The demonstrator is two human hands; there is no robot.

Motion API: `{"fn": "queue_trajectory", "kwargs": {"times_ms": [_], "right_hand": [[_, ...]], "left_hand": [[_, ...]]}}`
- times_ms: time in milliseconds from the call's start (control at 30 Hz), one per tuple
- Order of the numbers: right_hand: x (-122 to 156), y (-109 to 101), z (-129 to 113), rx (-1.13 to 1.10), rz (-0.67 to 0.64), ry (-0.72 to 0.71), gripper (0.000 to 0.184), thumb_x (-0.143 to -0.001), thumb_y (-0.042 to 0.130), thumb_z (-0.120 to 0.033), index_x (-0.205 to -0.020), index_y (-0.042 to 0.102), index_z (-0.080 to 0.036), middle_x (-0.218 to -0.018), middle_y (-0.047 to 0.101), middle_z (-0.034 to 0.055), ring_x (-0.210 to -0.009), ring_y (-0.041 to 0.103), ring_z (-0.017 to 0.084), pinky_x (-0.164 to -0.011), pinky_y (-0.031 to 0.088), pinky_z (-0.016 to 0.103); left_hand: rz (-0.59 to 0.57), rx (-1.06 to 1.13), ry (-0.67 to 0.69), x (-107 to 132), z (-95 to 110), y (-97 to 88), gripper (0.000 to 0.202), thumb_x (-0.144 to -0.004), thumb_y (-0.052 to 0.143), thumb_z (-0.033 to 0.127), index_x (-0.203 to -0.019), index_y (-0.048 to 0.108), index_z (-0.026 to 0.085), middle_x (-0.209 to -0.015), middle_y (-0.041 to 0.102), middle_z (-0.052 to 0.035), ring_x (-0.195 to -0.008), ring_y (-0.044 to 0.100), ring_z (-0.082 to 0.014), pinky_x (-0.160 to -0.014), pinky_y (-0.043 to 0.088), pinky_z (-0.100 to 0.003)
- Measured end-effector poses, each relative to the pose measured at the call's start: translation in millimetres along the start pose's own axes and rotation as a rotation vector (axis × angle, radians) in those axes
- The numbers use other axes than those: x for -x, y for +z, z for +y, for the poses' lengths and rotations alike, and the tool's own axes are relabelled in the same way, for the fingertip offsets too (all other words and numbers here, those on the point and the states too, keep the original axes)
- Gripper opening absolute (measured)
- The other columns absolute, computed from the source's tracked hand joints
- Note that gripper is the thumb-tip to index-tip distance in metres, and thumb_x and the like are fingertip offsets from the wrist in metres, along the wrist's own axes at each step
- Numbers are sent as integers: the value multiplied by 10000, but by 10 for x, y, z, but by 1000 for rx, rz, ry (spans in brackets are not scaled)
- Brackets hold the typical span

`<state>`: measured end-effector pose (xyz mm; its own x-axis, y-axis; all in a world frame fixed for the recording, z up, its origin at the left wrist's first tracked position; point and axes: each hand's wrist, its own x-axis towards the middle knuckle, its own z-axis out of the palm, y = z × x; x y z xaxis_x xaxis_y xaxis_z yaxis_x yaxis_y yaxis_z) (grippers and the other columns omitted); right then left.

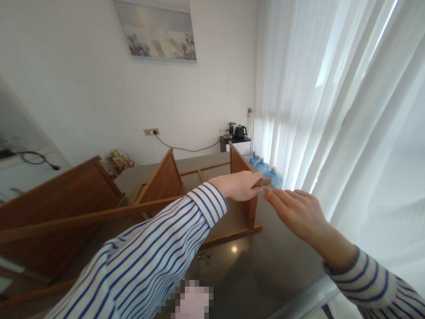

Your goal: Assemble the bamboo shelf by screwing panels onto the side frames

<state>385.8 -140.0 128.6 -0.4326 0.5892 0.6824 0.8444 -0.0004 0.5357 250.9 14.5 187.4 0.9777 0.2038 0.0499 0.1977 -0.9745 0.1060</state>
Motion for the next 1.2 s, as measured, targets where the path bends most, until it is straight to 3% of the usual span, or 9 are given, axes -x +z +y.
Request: {"fn": "queue_trajectory", "kwargs": {"times_ms": [667, 933, 1200], "right_hand": [[81, 163, -158, -87, 67, 217, 181, -953, 545, -197, -1100, 643, -156, -795, 715, 10, -609, 601, 102, -575, 326, 277], [44, 170, -266, -102, 118, 354, 167, -969, 542, -268, -1047, 663, -183, -720, 706, -19, -548, 601, 88, -546, 322, 258], [17, 175, -371, -139, 144, 464, 185, -976, 525, -261, -1035, 674, -169, -777, 735, 6, -563, 629, 83, -544, 352, 247]], "left_hand": [[-19, -24, -1, 10, 1, -13, 248, -927, 400, 439, -1010, 465, 214, -986, 639, -86, -868, 633, -232, -656, 426, -308], [-19, -34, -8, 19, 23, -24, 257, -936, 405, 423, -1037, 480, 199, -996, 648, -93, -886, 639, -231, -674, 435, -308], [-13, -36, 1, 25, 13, -15, 256, -939, 391, 427, -1018, 479, 200, -984, 642, -86, -864, 630, -218, -670, 424, -299]]}}
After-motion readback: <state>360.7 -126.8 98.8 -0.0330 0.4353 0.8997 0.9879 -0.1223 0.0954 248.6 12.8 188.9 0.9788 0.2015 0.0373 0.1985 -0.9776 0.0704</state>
